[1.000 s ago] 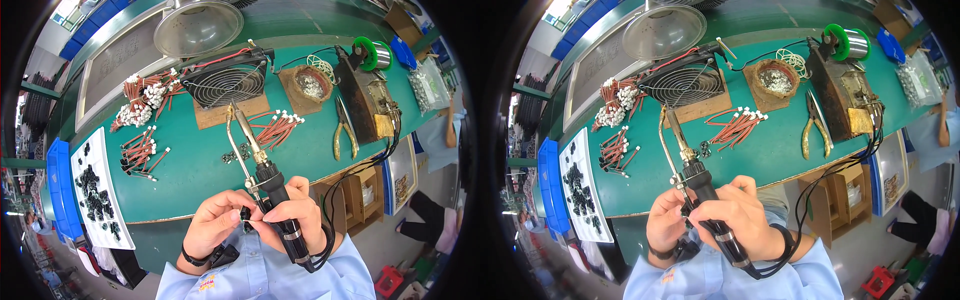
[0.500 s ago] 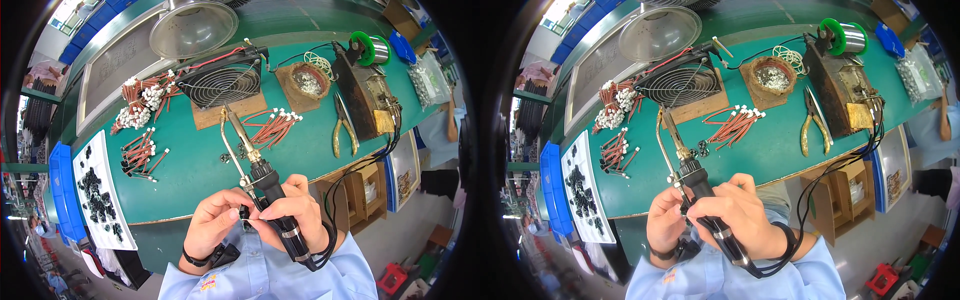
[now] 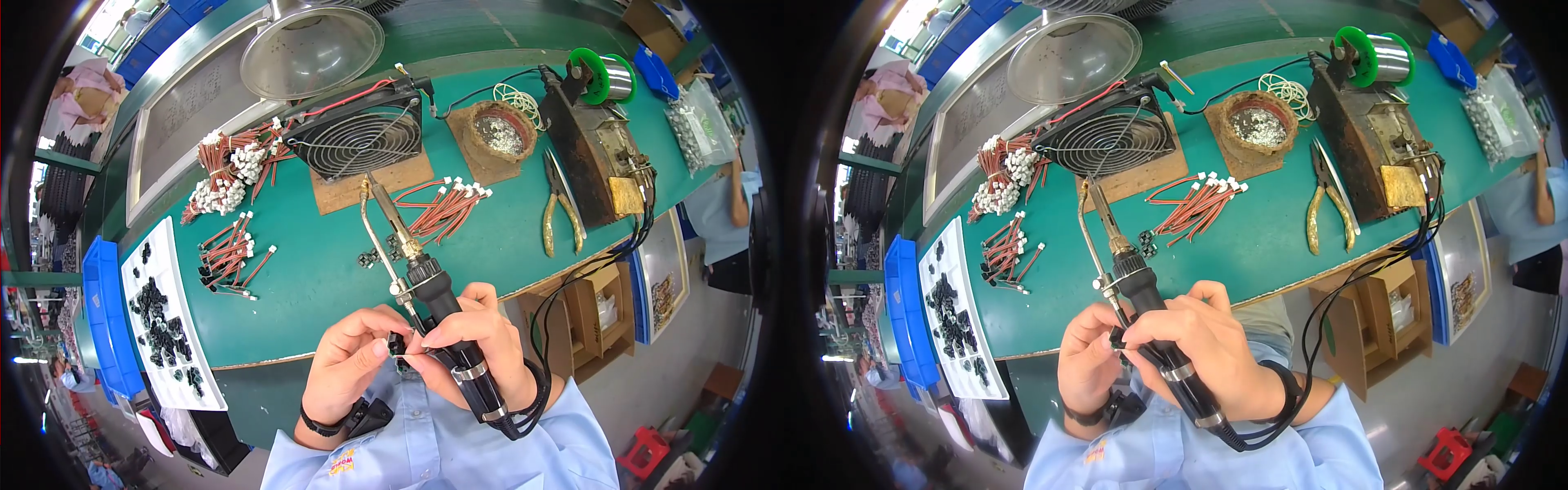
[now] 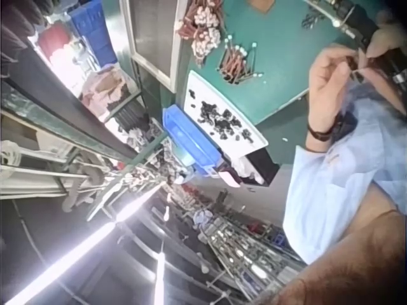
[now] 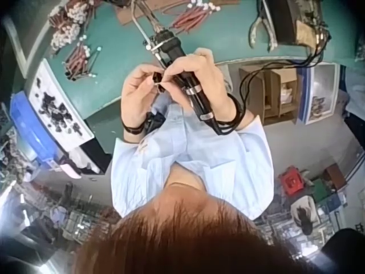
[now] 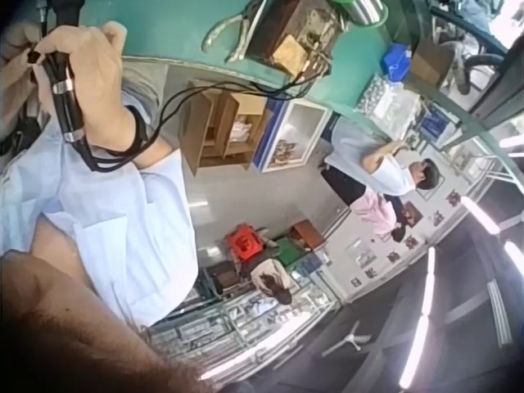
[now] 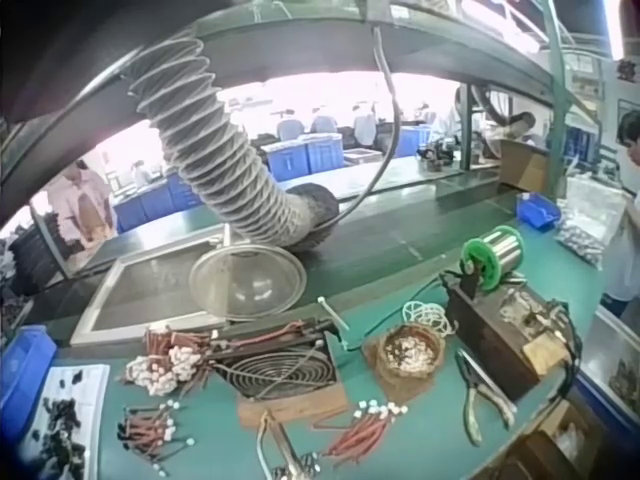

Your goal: The person solders wires to circuit boards using a soldering iron, handling each board by hand. They set each completed piece on the table and pick up a new board and wire to repeat the process.

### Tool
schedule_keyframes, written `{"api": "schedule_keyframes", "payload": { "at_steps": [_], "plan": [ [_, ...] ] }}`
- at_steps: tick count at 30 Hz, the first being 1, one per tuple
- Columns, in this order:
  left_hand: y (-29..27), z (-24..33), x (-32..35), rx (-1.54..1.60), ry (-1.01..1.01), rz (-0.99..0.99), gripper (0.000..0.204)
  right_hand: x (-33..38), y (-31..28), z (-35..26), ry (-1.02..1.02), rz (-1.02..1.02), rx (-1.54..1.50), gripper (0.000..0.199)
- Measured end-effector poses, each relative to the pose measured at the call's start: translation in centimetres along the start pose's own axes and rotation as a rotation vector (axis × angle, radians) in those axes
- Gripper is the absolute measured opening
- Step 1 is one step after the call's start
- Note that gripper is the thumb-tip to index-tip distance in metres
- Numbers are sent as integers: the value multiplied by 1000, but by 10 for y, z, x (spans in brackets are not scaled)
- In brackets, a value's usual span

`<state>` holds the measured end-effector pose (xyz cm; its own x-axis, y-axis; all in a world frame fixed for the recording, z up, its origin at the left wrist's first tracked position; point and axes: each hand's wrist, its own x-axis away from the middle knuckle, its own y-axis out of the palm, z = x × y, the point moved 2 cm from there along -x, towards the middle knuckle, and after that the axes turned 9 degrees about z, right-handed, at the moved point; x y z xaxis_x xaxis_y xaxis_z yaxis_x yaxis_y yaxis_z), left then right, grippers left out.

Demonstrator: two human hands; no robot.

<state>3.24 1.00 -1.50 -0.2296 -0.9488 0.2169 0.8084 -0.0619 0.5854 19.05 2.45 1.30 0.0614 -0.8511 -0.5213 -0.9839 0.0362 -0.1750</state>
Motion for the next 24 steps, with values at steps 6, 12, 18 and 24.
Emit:
{"api": "schedule_keyframes", "payload": {
  "at_steps": [6, 12, 18, 24],
  "plan": [
    [-1, -2, 0, 24, -6, -13, 23, -1, 1, 1, 5, 27, 10, 42],
    [0, -1, -1, 9, -2, -14, 23, -1, 1, 2, 13, 46, -15, 41],
    [1, -1, -1, 5, -6, -12, 22, -1, 0, 2, 18, 53, -11, 41],
    [2, 0, 0, -39, 15, 2, 22, -1, -1, 2, 13, 52, -22, 42]
  ]
}}
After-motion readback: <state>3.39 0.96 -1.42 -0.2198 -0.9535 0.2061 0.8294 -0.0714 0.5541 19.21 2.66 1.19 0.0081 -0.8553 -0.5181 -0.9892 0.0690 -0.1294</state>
